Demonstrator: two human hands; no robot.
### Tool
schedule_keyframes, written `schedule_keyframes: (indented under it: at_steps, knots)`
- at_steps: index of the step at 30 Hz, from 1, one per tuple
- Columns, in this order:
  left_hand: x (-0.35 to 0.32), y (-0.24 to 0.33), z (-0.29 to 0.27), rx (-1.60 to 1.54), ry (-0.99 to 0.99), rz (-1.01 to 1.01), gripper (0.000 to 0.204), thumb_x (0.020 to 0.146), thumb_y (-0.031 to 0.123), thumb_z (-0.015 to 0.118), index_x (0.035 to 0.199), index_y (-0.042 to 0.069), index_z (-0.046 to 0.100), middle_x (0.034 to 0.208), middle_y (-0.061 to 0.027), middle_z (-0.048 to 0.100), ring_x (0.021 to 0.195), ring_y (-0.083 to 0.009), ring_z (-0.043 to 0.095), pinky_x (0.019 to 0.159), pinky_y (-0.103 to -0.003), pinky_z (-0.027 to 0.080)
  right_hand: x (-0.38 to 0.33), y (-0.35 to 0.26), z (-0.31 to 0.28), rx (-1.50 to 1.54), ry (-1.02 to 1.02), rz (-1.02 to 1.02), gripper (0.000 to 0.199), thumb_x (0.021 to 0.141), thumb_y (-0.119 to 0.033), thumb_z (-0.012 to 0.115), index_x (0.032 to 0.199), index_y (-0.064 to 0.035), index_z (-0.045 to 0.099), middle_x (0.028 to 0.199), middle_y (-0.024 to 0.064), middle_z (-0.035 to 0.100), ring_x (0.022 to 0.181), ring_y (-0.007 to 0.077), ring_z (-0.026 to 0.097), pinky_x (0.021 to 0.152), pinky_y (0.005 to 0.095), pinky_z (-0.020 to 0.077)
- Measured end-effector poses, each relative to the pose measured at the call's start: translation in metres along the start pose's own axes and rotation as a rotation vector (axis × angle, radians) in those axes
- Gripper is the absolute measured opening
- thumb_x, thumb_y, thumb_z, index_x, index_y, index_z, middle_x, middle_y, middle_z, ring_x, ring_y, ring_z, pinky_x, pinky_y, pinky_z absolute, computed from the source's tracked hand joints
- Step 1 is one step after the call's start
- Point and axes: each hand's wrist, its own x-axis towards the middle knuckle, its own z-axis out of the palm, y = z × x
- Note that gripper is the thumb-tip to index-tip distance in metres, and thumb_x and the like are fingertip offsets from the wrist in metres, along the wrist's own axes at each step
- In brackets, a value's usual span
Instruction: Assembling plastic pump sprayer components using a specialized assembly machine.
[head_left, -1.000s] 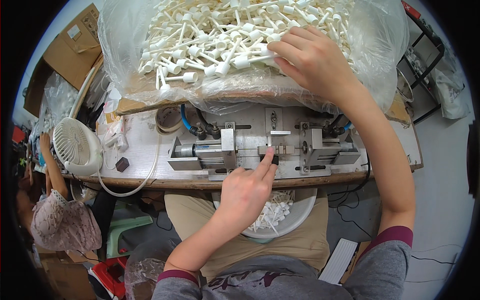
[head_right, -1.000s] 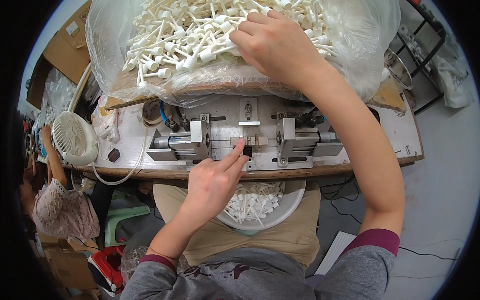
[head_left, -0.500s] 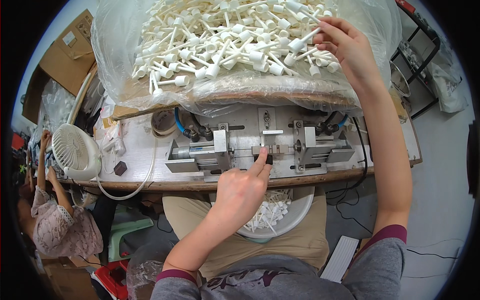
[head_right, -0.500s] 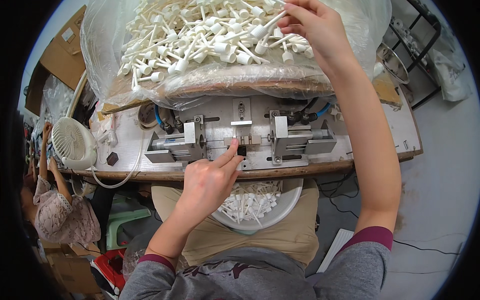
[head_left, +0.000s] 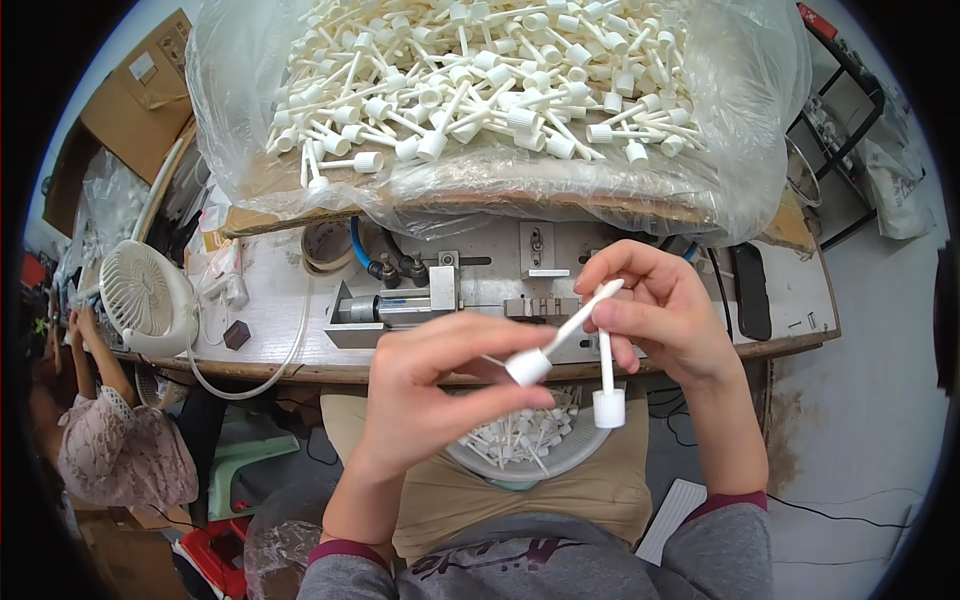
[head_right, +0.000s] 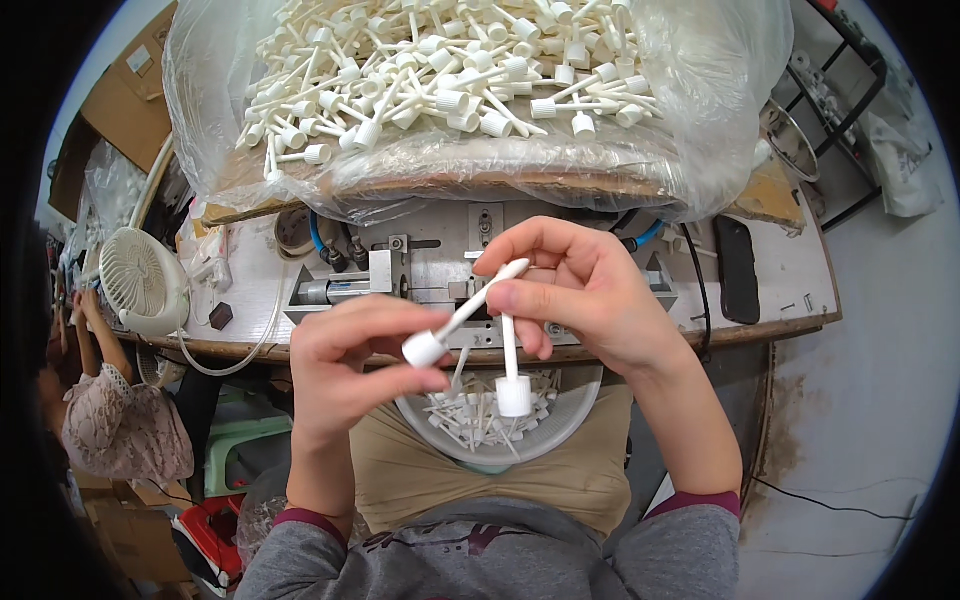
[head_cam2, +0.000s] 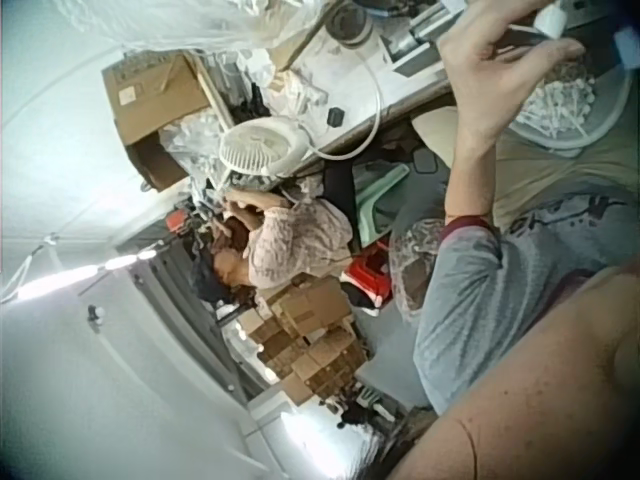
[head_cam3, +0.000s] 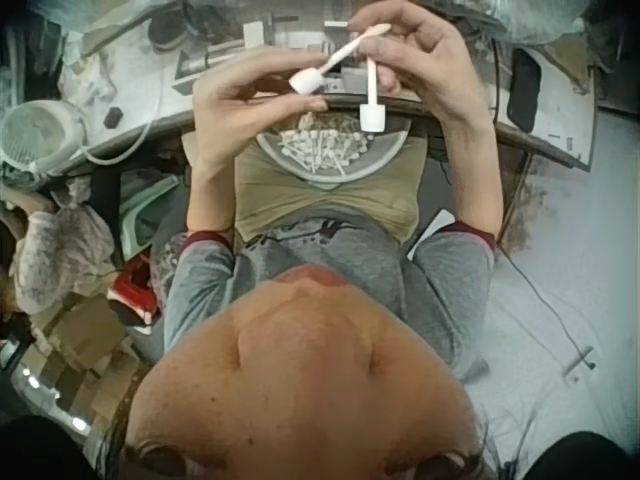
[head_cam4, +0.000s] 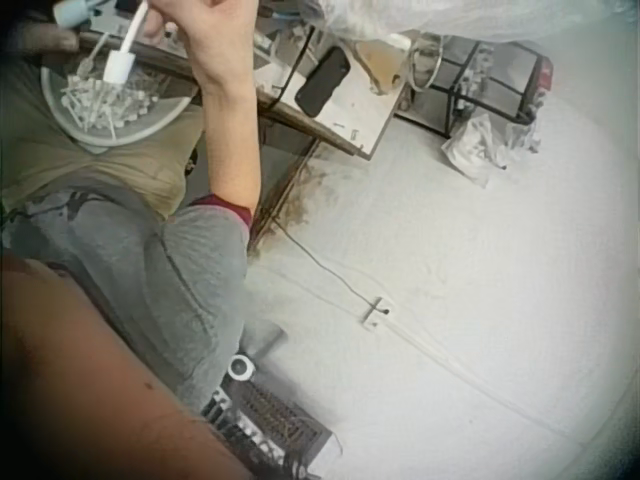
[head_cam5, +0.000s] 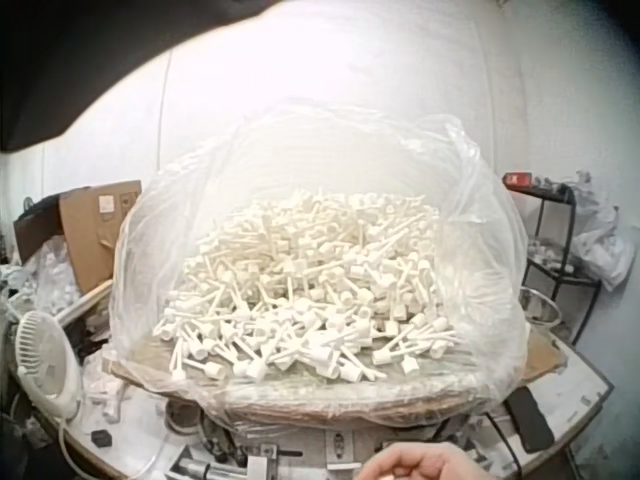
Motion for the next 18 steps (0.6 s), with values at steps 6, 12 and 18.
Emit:
schedule_keyframes:
  at_steps: [6, 12, 18]
  knots:
    - [-0.02, -0.009, 0.016, 0.304, 0.108, 0.047, 0.039, 0.068, 0.0, 0.09, 0.105, 0.001, 0.076, 0.124, -0.0172, 0.065, 0.09, -0.0165, 0.071, 0.072, -0.03, 0.062, -0.007, 0.011, -0.013, 0.01, 0.257, -0.131, 0.029, 0.092, -0.003, 0.072, 0.119, 0.0044, 0.063, 0.087, 0.0068, 0.07, 0.067, 0.0081, 0.065, 0.054, 0.0206, 0.0524]
    - [-0.03, -0.051, 0.034, 0.944, -0.052, 0.131, 0.031, 0.074, 0.008, 0.083, 0.103, 0.001, 0.074, 0.131, -0.0133, 0.068, 0.082, -0.02, 0.073, 0.069, -0.03, 0.056, -0.026, 0.024, -0.019, -0.048, 0.375, -0.202, 0.022, 0.097, -0.008, 0.068, 0.115, 0.0035, 0.062, 0.091, 0.0149, 0.073, 0.066, 0.0127, 0.069, 0.055, 0.0218, 0.0546]
    - [-0.017, -0.051, 0.041, 1.158, -0.063, 0.147, 0.029, 0.073, 0.012, 0.082, 0.1, 0.005, 0.076, 0.122, -0.0086, 0.073, 0.061, -0.0198, 0.066, 0.06, -0.029, 0.051, -0.032, 0.026, -0.009, -0.143, 0.378, -0.218, 0.014, 0.101, -0.011, 0.062, 0.105, 0.0005, 0.057, 0.091, 0.0205, 0.074, 0.063, 0.0184, 0.072, 0.053, 0.0234, 0.0552]
